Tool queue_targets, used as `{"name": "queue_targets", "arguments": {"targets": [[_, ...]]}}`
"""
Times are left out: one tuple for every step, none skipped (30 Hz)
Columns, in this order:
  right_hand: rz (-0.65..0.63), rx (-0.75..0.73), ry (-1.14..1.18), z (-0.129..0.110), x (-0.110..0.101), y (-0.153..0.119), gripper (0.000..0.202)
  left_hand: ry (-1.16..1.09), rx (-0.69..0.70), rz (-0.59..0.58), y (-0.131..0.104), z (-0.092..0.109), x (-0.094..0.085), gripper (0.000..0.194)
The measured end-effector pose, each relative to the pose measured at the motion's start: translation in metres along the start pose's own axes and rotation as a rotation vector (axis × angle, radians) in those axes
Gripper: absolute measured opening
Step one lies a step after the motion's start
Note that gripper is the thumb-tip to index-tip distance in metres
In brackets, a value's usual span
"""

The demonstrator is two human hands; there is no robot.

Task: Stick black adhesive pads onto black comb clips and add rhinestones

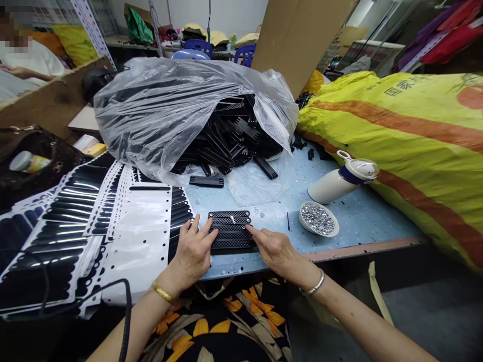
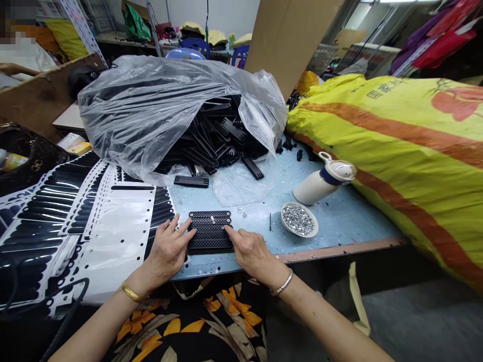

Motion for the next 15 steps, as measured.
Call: {"name": "queue_targets", "arguments": {"targets": [[-0.026,-0.014,-0.025,-0.0027,0.0024,-0.0006,0.048,0.005,0.005,-0.017,-0.0005,0.0006,0.0018,0.049],[-0.050,-0.026,-0.047,-0.0048,0.0051,-0.0008,0.049,0.011,0.007,-0.030,-0.0006,0.0008,0.0032,0.050],[-0.071,-0.036,-0.069,-0.0063,0.0076,-0.0006,0.051,0.019,0.007,-0.038,-0.0004,0.0007,0.0042,0.051],[-0.086,-0.042,-0.091,-0.0072,0.0095,-0.0001,0.053,0.028,0.005,-0.044,0.0000,0.0005,0.0049,0.051],[-0.098,-0.045,-0.111,-0.0076,0.0109,0.0007,0.054,0.037,0.004,-0.048,0.0004,0.0005,0.0053,0.051],[-0.108,-0.046,-0.127,-0.0078,0.0116,0.0016,0.056,0.046,0.003,-0.050,0.0008,0.0006,0.0057,0.051],[-0.116,-0.048,-0.141,-0.0080,0.0117,0.0025,0.058,0.055,0.004,-0.051,0.0011,0.0009,0.0059,0.051],[-0.127,-0.053,-0.156,-0.0082,0.0117,0.0032,0.060,0.063,0.004,-0.051,0.0013,0.0012,0.0061,0.051],[-0.141,-0.061,-0.171,-0.0086,0.0117,0.0034,0.061,0.070,0.004,-0.052,0.0014,0.0015,0.0063,0.051],[-0.156,-0.071,-0.188,-0.0087,0.0117,0.0032,0.061,0.077,0.005,-0.053,0.0013,0.0018,0.0067,0.051],[-0.170,-0.078,-0.206,-0.0081,0.0118,0.0024,0.061,0.082,0.007,-0.055,0.0011,0.0022,0.0071,0.051],[-0.179,-0.081,-0.224,-0.0067,0.0119,0.0012,0.060,0.085,0.009,-0.058,0.0008,0.0025,0.0076,0.050],[-0.182,-0.081,-0.238,-0.0047,0.0119,-0.0002,0.059,0.086,0.012,-0.061,0.0004,0.0027,0.0081,0.050],[-0.179,-0.078,-0.247,-0.0023,0.0118,-0.0017,0.059,0.084,0.014,-0.064,-0.0001,0.0028,0.0087,0.050],[-0.171,-0.074,-0.252,0.0000,0.0118,-0.0029,0.059,0.080,0.013,-0.066,-0.0005,0.0027,0.0091,0.051]]}}
Point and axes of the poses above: each hand's wrist, its own y-axis towards the middle knuckle, its own x-axis out of the palm, z = x × y, the point moved 10 cm from there along y, towards the middle knuckle, and after that the axes turned 1 degree about y, right-handed, at the moved point
